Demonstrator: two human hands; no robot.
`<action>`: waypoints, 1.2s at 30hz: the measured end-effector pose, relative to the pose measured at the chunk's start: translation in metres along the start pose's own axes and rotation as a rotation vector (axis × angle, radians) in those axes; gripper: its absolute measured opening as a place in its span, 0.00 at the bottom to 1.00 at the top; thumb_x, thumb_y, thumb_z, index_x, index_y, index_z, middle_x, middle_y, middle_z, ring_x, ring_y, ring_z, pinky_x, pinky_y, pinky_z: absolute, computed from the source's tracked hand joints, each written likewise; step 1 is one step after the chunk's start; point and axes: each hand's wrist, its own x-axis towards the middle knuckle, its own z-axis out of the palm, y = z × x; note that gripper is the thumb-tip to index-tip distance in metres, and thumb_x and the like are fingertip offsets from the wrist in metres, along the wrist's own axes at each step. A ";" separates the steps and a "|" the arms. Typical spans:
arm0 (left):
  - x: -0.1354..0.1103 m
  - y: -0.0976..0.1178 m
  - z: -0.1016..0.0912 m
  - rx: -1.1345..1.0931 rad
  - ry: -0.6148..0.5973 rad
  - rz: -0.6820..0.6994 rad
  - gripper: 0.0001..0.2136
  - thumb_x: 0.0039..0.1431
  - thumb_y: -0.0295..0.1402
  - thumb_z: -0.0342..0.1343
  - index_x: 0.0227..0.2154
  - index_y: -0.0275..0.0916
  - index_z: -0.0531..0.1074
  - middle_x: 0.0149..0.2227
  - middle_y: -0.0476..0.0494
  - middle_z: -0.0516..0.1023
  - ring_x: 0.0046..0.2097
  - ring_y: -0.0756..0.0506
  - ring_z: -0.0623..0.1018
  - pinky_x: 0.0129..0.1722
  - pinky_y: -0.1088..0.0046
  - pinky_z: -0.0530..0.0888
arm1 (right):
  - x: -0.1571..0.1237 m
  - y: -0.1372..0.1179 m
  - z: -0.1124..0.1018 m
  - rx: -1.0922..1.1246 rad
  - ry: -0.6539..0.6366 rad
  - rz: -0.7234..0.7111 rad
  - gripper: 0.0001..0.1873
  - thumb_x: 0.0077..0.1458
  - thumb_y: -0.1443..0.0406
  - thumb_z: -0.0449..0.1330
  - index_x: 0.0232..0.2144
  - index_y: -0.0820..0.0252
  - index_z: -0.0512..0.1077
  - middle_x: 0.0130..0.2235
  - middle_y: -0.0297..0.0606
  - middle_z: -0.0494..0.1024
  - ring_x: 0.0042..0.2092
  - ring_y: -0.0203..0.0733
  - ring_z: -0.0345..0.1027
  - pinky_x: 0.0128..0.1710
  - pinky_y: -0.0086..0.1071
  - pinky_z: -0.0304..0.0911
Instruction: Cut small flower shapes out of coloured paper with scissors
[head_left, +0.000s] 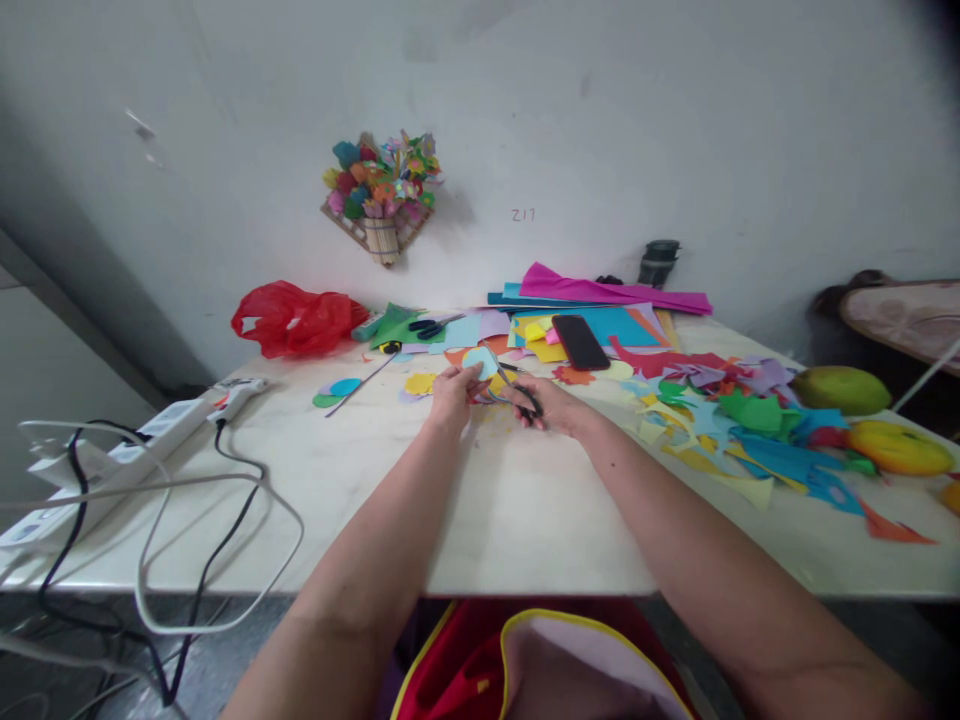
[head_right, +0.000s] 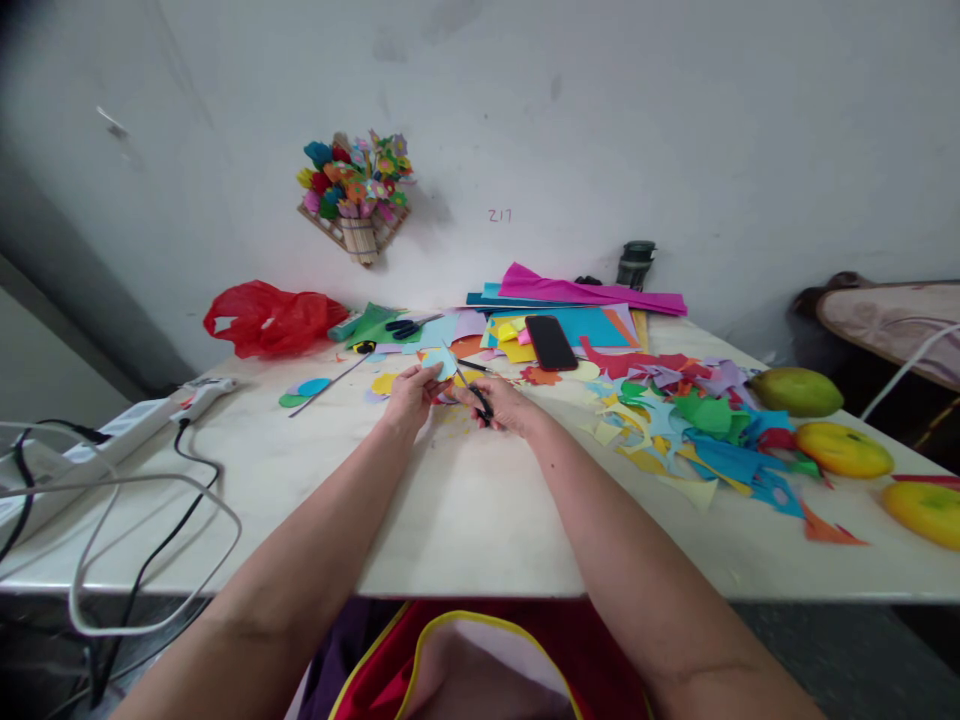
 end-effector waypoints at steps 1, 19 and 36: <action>0.000 0.000 0.000 0.003 0.001 -0.002 0.14 0.39 0.27 0.69 0.19 0.35 0.65 0.20 0.51 0.71 0.26 0.51 0.76 0.36 0.71 0.77 | 0.000 0.000 0.000 0.003 -0.003 0.001 0.13 0.54 0.56 0.60 0.26 0.60 0.67 0.18 0.28 0.69 0.16 0.29 0.61 0.09 0.20 0.47; 0.005 0.003 -0.006 0.004 -0.037 -0.034 0.12 0.39 0.26 0.67 0.20 0.34 0.66 0.21 0.47 0.74 0.26 0.50 0.77 0.33 0.72 0.77 | -0.001 -0.003 -0.001 -0.010 -0.013 0.010 0.16 0.52 0.54 0.62 0.25 0.60 0.67 0.18 0.28 0.68 0.15 0.28 0.60 0.08 0.21 0.44; 0.004 0.007 -0.005 0.006 -0.024 -0.054 0.07 0.44 0.22 0.63 0.21 0.32 0.68 0.21 0.46 0.74 0.25 0.50 0.76 0.30 0.72 0.77 | -0.001 -0.001 -0.003 -0.029 -0.029 0.011 0.15 0.53 0.55 0.62 0.26 0.61 0.68 0.18 0.28 0.68 0.15 0.28 0.60 0.08 0.22 0.43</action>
